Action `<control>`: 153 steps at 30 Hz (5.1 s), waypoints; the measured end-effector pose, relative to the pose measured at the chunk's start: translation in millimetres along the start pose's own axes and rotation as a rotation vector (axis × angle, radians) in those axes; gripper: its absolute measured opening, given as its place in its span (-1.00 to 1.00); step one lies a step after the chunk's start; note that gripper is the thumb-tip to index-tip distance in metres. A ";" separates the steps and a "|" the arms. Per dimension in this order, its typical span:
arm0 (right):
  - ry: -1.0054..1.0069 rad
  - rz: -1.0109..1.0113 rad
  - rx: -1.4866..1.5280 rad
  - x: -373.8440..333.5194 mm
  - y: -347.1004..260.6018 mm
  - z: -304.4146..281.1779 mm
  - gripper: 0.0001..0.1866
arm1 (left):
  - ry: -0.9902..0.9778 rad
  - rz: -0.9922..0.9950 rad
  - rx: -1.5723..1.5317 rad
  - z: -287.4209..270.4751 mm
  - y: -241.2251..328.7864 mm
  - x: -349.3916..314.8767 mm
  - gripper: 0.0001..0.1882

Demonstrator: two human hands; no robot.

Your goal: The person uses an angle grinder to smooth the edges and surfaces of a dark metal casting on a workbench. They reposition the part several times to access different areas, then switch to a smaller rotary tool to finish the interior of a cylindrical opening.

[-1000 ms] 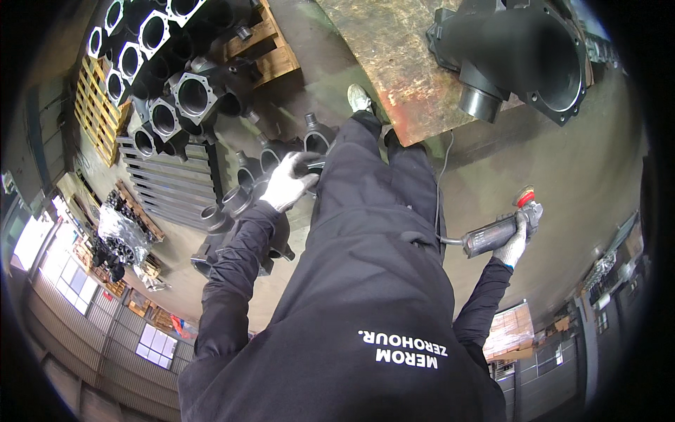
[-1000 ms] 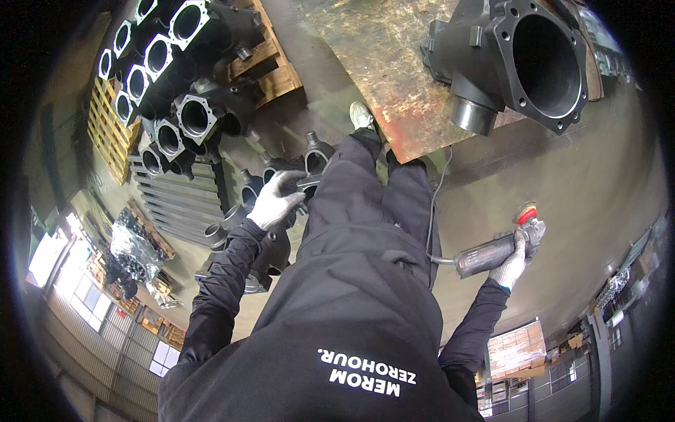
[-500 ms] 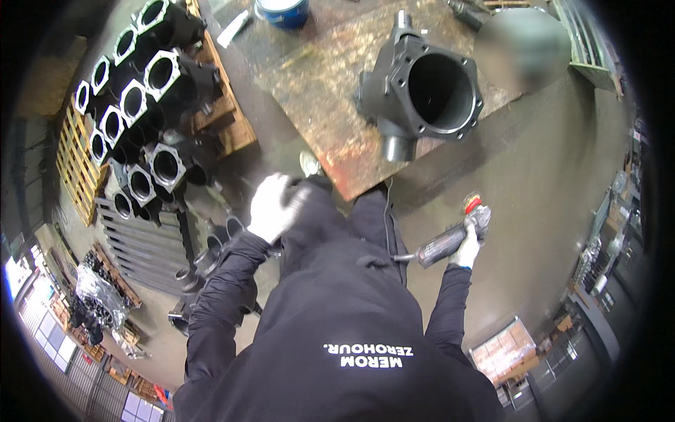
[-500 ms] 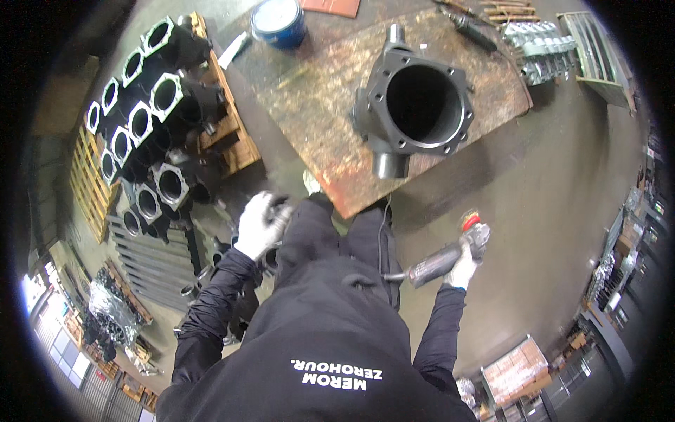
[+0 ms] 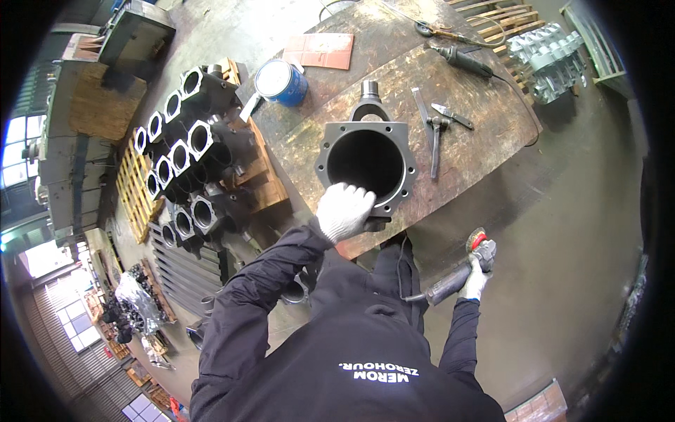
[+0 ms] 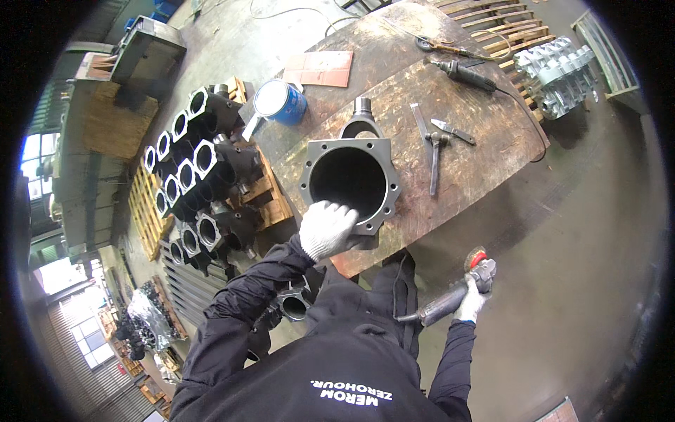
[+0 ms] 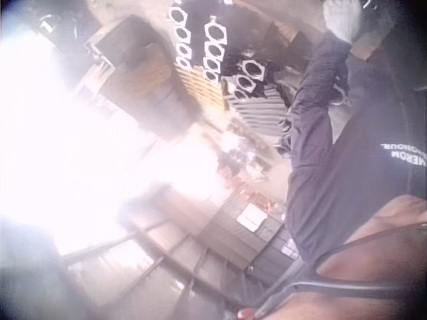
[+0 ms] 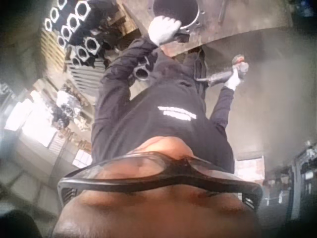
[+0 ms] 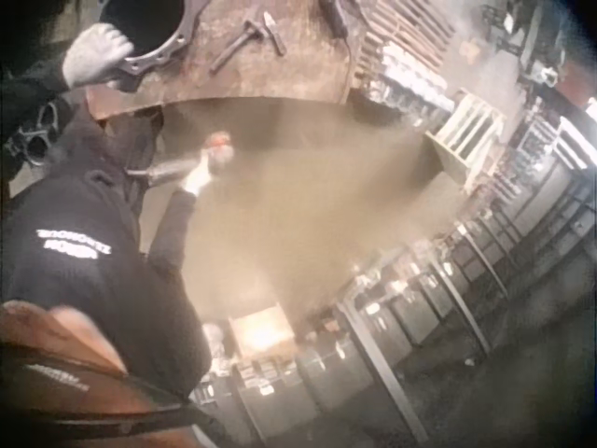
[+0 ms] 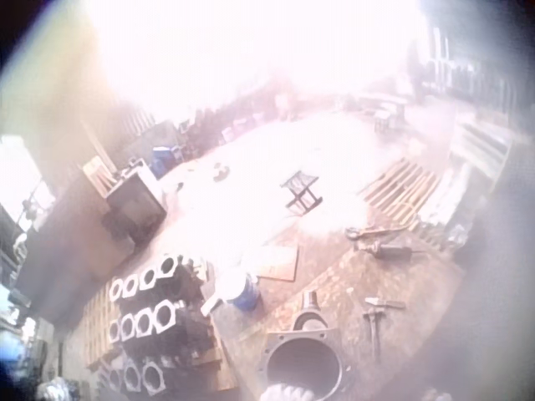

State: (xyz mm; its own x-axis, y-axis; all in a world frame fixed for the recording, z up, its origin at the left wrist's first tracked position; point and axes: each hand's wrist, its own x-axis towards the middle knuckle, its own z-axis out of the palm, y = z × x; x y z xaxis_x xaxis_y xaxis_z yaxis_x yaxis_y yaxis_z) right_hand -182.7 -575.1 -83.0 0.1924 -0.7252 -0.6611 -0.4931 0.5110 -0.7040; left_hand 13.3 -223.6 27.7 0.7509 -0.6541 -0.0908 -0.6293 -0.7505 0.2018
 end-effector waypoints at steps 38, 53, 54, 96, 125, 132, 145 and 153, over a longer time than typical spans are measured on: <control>0.138 0.027 -0.112 127.2 87.8 -74.0 -0.35 | 0.364 -1.222 -0.711 -19.3 -194.4 90.1 -0.05; 0.001 0.033 0.017 4.1 25.5 23.8 0.03 | 0.158 -0.604 -0.157 -23.3 -177.3 34.0 0.08; 0.009 0.041 0.014 1.6 21.2 25.9 0.02 | 0.163 -0.619 -0.199 -22.7 -179.0 30.9 -0.04; -0.373 -0.076 -0.339 127.2 -45.7 71.8 0.04 | 0.689 -0.867 -0.166 5.9 -148.6 15.9 -0.31; -0.752 -0.805 -0.707 -253.3 84.4 172.3 0.07 | 0.571 -0.783 -1.682 173.0 109.3 -169.3 -0.20; -0.604 -0.993 -0.889 -284.2 43.6 250.3 0.04 | 0.801 -0.526 -2.907 181.2 46.2 -104.1 -0.54; -0.518 -1.250 -1.034 -271.9 25.7 301.5 0.01 | 0.825 -0.550 -2.599 198.4 4.9 -54.9 -0.53; -0.509 -1.262 -0.987 -270.4 15.5 300.7 -0.05 | 0.918 -0.601 -2.740 182.8 12.9 -41.9 -0.54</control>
State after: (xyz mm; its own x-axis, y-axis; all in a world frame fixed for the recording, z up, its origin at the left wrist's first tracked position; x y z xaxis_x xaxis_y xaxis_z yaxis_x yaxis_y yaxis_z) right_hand 12.7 -232.3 6.9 0.9936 -0.1132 0.0012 -0.0953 -0.8415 -0.5318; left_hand -62.8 -223.1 -144.2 0.8664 -0.0465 -0.4972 0.1570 0.9705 0.1828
